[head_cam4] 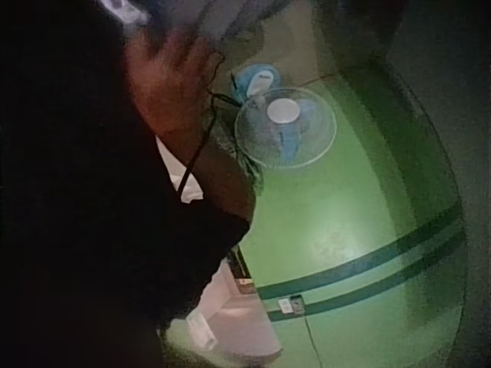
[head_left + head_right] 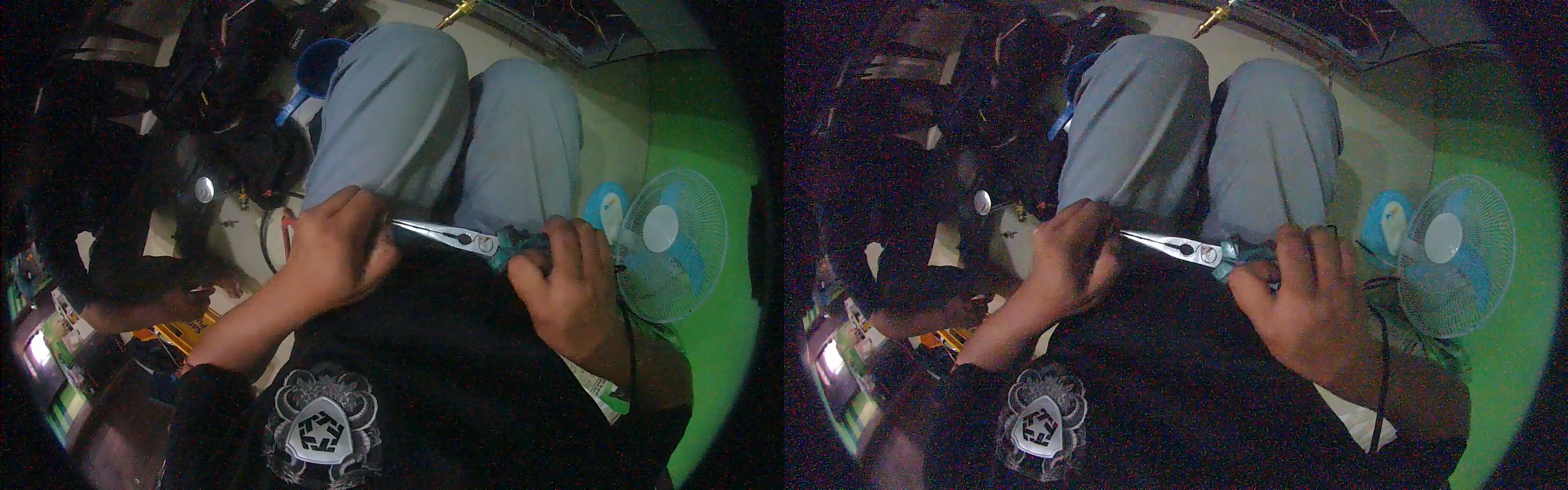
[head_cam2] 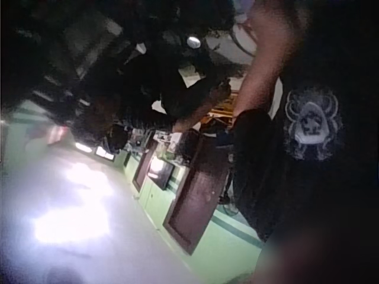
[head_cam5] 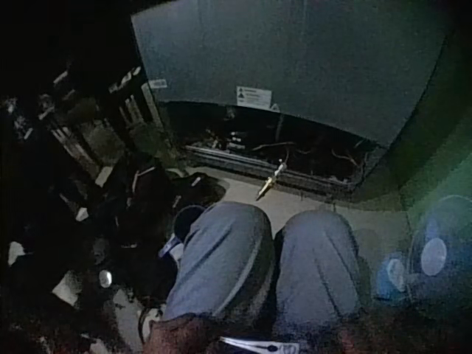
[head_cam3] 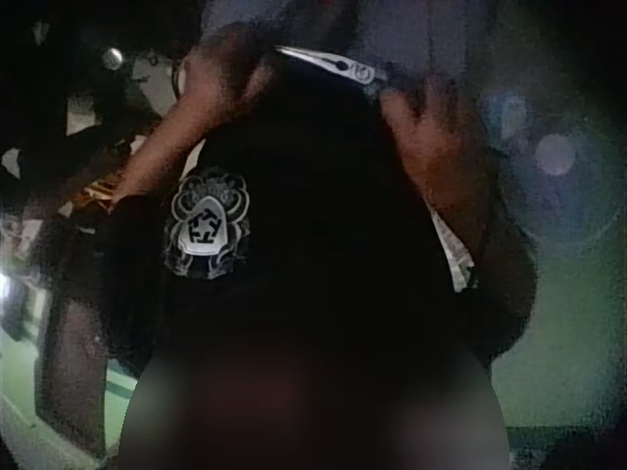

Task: The person uses pliers to crimp a brass fitting onto a red hose, then attaches a metal canister to the fitting and secures the hose connection. The person sits on the floor in front of an open appliance while performing the assembly.

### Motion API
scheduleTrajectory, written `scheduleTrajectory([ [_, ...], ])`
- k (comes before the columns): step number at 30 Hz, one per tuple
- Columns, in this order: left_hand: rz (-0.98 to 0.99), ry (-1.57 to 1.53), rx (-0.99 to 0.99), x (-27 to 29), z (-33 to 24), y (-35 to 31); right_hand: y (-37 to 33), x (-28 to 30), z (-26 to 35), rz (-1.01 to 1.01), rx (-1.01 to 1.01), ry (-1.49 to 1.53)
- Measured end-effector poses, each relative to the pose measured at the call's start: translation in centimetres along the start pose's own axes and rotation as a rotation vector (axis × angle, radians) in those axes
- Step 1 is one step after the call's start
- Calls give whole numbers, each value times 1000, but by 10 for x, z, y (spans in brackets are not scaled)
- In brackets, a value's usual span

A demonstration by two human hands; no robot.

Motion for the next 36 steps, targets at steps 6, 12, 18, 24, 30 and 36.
scheduleTrajectory([
  [6,32,-50,23,1,-1,5,-3,6,-3,-147,34,-153],
  [12,207,-226,191,2,17,7,-3,10,-12,-349,72,-161],
  [18,17,-244,6,16,11,6,2,-7,-47,99,-169,323],
  [24,-1,-146,-126,16,4,3,-18,-43,-15,708,-232,1224],
  [30,23,-157,-174,14,-1,3,-19,-40,-16,732,-293,1359],
  [36,46,-144,-161,13,-1,2,-12,-35,-15,699,-268,1381],
])
Point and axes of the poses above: each hand's wrist, its own y-axis towards the middle knuckle, its own x-axis out of the back of the hand, z = x × y, the point moved 9 cm from there along y, towards the middle knuckle, and after that the axes turned 6 degrees about -y, right-handed, at the moved point
